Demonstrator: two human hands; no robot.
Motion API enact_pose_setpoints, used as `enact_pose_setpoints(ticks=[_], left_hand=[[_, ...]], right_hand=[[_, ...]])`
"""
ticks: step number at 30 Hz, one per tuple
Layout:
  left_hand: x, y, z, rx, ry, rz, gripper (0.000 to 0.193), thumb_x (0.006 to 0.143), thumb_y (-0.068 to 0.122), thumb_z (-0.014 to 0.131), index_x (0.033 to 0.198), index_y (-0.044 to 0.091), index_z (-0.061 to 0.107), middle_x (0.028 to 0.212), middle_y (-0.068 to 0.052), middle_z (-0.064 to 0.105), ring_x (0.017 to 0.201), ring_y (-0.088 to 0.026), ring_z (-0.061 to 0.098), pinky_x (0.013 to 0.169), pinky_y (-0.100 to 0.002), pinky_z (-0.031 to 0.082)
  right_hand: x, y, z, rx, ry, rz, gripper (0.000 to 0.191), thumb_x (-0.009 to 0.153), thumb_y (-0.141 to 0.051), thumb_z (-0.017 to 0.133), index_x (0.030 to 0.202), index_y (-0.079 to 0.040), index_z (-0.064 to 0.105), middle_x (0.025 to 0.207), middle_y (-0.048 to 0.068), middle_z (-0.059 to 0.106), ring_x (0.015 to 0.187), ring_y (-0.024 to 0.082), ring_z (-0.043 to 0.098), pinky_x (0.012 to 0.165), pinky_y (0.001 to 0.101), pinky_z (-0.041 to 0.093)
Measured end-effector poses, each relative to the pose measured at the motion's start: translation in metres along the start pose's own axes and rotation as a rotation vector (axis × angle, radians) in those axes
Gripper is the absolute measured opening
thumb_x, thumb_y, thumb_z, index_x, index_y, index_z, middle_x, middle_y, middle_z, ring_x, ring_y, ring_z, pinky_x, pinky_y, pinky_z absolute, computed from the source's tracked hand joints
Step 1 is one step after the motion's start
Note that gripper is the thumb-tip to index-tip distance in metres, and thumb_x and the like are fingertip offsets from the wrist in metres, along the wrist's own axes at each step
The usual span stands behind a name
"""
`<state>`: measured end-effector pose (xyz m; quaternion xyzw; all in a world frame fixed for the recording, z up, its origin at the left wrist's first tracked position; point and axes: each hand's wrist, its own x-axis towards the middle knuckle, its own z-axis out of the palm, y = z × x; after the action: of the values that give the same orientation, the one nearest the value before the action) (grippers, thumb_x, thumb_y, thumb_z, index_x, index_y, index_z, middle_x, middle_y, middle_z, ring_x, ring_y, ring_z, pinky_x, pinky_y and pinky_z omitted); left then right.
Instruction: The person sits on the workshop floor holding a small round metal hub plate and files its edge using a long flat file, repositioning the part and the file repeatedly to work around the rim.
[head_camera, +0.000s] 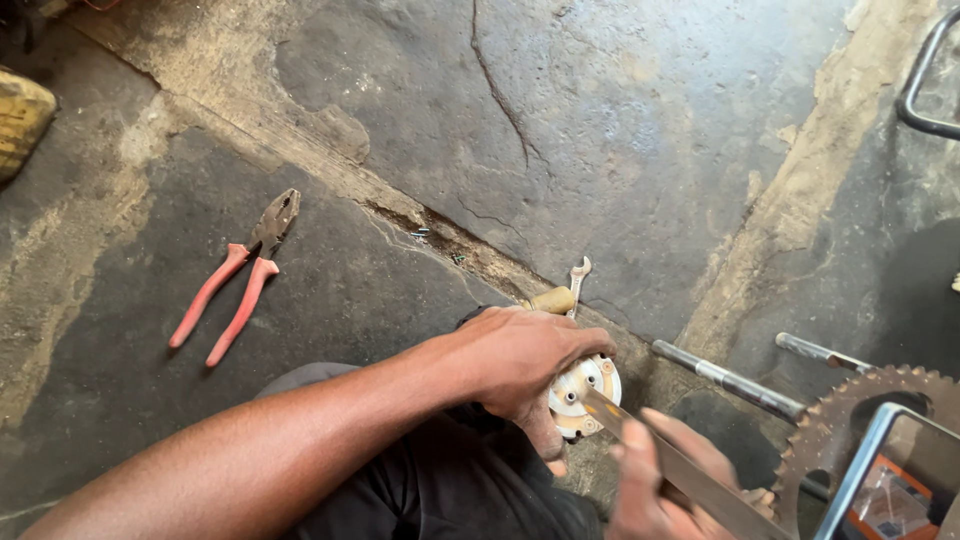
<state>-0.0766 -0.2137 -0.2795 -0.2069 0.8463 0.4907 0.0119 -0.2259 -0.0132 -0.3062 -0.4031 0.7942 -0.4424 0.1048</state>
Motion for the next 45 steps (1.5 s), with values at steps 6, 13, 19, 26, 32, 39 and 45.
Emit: enact_pose_setpoints(ticks=[6, 13, 19, 26, 32, 39, 45], left_hand=[[0.001, -0.003, -0.002, 0.018, -0.036, -0.003, 0.102, 0.038, 0.046, 0.095, 0.130, 0.019, 0.059, 0.116, -0.004, 0.071, 0.112, -0.030, 0.067, 0.084, -0.046, 0.055], [0.003, -0.005, -0.002, 0.023, -0.032, 0.013, 0.112, 0.035, 0.044, 0.096, 0.135, 0.016, 0.052, 0.118, -0.006, 0.068, 0.110, -0.031, 0.066, 0.083, -0.045, 0.055], [-0.003, -0.004, -0.002, 0.040, -0.020, 0.046, 0.111, 0.036, 0.050, 0.096, 0.133, 0.015, 0.054, 0.116, -0.008, 0.069, 0.112, -0.033, 0.065, 0.085, -0.047, 0.055], [-0.002, -0.006, 0.000, 0.039, -0.015, 0.023, 0.114, 0.036, 0.053, 0.096, 0.135, 0.015, 0.053, 0.118, -0.009, 0.067, 0.111, -0.034, 0.065, 0.085, -0.047, 0.054], [-0.001, -0.008, 0.002, 0.043, 0.015, 0.079, 0.111, 0.035, 0.051, 0.096, 0.132, 0.014, 0.056, 0.116, -0.009, 0.070, 0.113, -0.034, 0.066, 0.085, -0.047, 0.055], [-0.002, -0.007, 0.002, 0.030, 0.005, 0.029, 0.112, 0.035, 0.055, 0.095, 0.130, 0.014, 0.055, 0.114, -0.011, 0.069, 0.109, -0.036, 0.066, 0.084, -0.049, 0.054], [-0.003, -0.009, 0.007, 0.037, 0.053, 0.060, 0.109, 0.037, 0.057, 0.094, 0.129, 0.012, 0.057, 0.112, -0.011, 0.070, 0.108, -0.036, 0.067, 0.084, -0.049, 0.055]], right_hand=[[-0.006, 0.010, 0.002, -0.081, 0.017, -0.139, 0.023, 0.091, -0.016, 0.075, 0.107, -0.001, 0.069, 0.088, 0.014, 0.074, 0.079, 0.017, 0.074, 0.075, 0.0303, 0.060], [0.008, -0.003, -0.008, -0.264, -0.111, -0.026, 0.020, 0.085, -0.007, 0.075, 0.103, 0.002, 0.073, 0.085, 0.018, 0.075, 0.075, 0.021, 0.076, 0.073, 0.0315, 0.061], [0.000, -0.016, 0.001, 0.002, 0.062, -0.083, 0.020, 0.092, -0.007, 0.070, 0.110, 0.000, 0.062, 0.084, 0.013, 0.068, 0.071, 0.015, 0.073, 0.069, 0.0243, 0.059], [0.013, -0.015, -0.010, -0.156, -0.079, -0.268, 0.018, 0.088, -0.012, 0.074, 0.103, -0.003, 0.068, 0.075, 0.010, 0.072, 0.066, 0.014, 0.072, 0.065, 0.0295, 0.057], [0.001, -0.009, 0.001, -0.131, 0.033, -0.273, 0.019, 0.090, -0.013, 0.077, 0.100, -0.005, 0.064, 0.079, 0.011, 0.072, 0.071, 0.014, 0.073, 0.068, 0.0288, 0.058], [0.002, -0.024, -0.003, -0.195, 0.036, -0.275, 0.022, 0.085, -0.010, 0.078, 0.101, -0.003, 0.064, 0.075, 0.011, 0.070, 0.067, 0.013, 0.068, 0.067, 0.0278, 0.054], [0.010, -0.026, -0.007, -0.219, -0.027, -0.419, 0.021, 0.083, -0.009, 0.080, 0.098, -0.004, 0.065, 0.077, 0.010, 0.071, 0.065, 0.012, 0.068, 0.062, 0.0250, 0.052]])
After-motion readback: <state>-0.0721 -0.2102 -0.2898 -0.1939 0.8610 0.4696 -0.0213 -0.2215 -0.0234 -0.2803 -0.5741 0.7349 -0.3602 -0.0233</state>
